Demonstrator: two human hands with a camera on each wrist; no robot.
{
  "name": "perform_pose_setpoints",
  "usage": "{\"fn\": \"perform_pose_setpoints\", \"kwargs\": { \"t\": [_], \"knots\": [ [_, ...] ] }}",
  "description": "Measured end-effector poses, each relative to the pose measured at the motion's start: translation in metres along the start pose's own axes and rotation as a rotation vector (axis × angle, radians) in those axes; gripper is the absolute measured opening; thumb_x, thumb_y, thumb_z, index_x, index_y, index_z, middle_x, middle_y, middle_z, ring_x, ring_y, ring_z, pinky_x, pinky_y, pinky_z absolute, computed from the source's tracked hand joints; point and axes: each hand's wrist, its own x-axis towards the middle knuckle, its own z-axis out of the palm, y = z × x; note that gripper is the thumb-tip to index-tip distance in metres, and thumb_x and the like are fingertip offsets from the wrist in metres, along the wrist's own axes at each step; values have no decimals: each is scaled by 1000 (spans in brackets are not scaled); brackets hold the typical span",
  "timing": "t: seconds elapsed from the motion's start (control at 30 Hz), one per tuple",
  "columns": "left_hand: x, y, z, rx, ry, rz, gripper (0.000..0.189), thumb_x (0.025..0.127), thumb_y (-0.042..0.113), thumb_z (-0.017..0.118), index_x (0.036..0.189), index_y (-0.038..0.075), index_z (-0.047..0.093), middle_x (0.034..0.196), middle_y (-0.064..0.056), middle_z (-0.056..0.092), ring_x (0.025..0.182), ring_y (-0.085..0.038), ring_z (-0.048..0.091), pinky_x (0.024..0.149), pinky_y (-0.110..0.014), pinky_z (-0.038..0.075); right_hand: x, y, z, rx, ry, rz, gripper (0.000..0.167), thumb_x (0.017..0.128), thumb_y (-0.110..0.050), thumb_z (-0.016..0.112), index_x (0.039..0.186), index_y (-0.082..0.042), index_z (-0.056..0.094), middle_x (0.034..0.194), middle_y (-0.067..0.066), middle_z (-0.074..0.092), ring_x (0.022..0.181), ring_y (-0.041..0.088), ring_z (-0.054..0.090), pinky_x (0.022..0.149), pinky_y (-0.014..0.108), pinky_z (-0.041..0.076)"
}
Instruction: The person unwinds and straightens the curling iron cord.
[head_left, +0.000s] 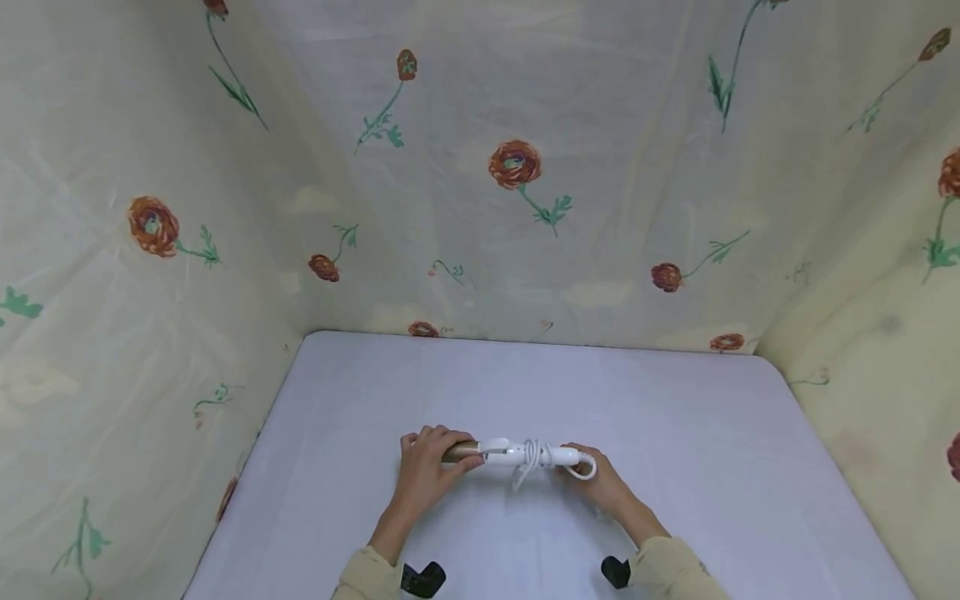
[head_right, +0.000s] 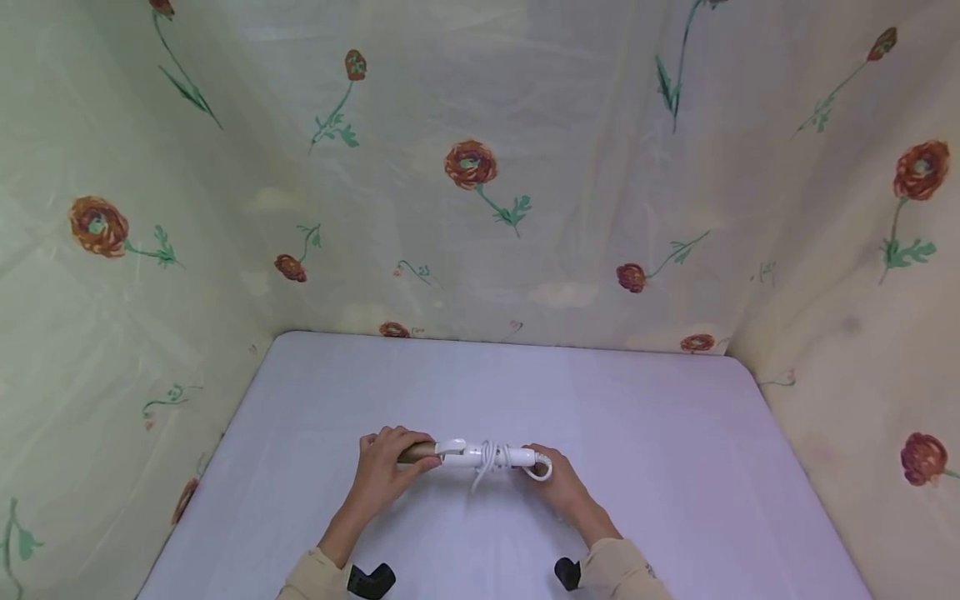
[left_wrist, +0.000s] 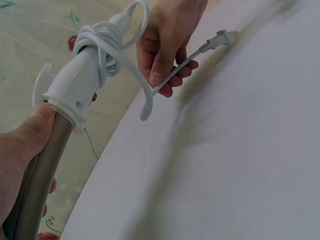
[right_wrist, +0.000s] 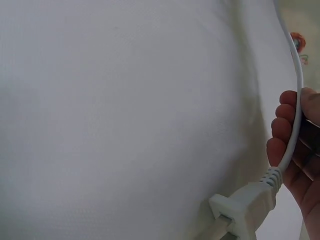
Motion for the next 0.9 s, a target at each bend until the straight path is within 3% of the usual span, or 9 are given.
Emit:
{"fn": "perform_pose_setpoints", "kwargs": {
  "t": [0.07,0.13,0.2,0.33,0.4,0.57,0.77,0.9],
  "knots": [
    [0,0,1,8,1,-5,40,77,57,65,104,27,69,93,8,68,87,-13,57,86,-46,30,-2,-1,4,-2,4,79,12,89,-13,65,100,-14,68,100,3,70,94,15,62,85,36,49],
    [-1,1,1,15,6,-13,39,77,57,65,104,28,69,92,9,67,86,-12,56,86,-45,30,-5,-2,8,-63,12,79,15,90,-18,65,104,-15,68,106,3,70,103,21,64,89,41,49],
    [-1,2,1,19,14,-17,38,77,55,67,104,28,69,92,9,67,86,-12,55,86,-45,30,-7,-2,12,-165,25,-8,17,89,-19,65,106,-15,69,108,4,70,105,24,64,90,43,49],
    [0,2,1,24,32,-19,35,76,51,70,103,28,69,90,9,67,84,-12,54,86,-46,31,-11,-2,18,-377,90,-288,17,85,-14,69,101,-12,71,100,4,71,96,23,67,82,39,51],
    [1,2,1,24,35,-20,35,76,52,70,103,28,69,90,9,67,84,-12,54,86,-46,31,-13,-2,20,-404,97,-336,12,84,-12,69,96,-12,71,92,1,71,86,17,67,76,34,52],
    [3,1,1,27,42,-29,38,77,55,66,104,28,69,91,8,67,85,-13,55,87,-46,31,-16,-6,26,-348,16,-248,6,88,-16,65,89,-15,71,79,-9,65,69,0,54,64,23,46],
    [3,-2,1,40,50,-36,38,77,54,67,104,28,69,91,7,67,85,-14,55,87,-47,31,-24,-11,31,-308,-24,-205,6,89,-19,65,87,-19,70,81,-13,64,73,-2,54,67,23,46],
    [2,-2,1,47,50,-37,38,77,53,69,104,27,69,91,6,67,86,-15,56,88,-48,32,-31,-13,35,-268,7,-229,5,89,-19,65,89,-20,70,82,-14,63,76,-2,55,69,23,47]
  ]
}}
